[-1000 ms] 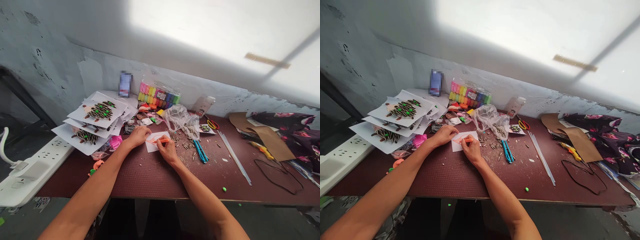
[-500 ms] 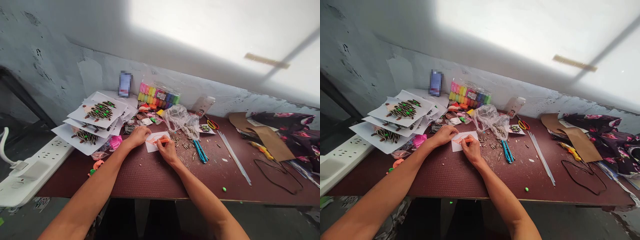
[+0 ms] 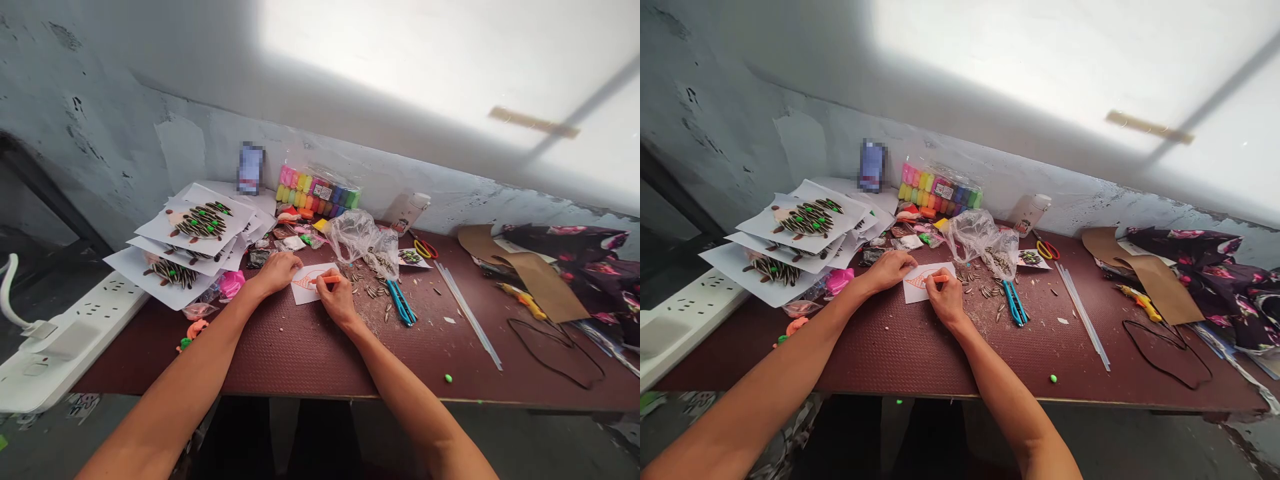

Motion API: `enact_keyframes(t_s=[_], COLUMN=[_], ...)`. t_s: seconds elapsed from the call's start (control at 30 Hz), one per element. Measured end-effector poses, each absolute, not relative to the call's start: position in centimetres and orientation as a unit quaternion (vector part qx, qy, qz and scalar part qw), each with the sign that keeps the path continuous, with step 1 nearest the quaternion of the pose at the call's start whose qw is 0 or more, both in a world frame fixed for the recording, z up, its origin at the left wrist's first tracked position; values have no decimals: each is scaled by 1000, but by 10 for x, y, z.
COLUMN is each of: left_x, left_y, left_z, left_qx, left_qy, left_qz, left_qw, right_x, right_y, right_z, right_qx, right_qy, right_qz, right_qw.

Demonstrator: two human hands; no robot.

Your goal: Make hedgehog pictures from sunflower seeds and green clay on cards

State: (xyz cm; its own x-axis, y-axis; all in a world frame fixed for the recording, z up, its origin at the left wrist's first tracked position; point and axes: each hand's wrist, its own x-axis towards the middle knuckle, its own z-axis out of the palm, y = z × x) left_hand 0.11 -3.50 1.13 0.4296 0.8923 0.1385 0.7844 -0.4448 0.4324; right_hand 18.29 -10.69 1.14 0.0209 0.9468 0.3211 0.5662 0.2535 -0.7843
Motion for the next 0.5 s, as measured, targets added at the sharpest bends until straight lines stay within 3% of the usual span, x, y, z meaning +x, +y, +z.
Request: enact_keyframes(t_s=[0.5], left_x=[1], left_y=[-33], left_z=[7], left_qx=[835], left_qy=[497], left_qz=[185], left_qw=[144], right_x=[183], right_y=[-109], right_z=[11], right_qx=[-555], right_qy=[-675], right_qz=[224], right_qw=[433])
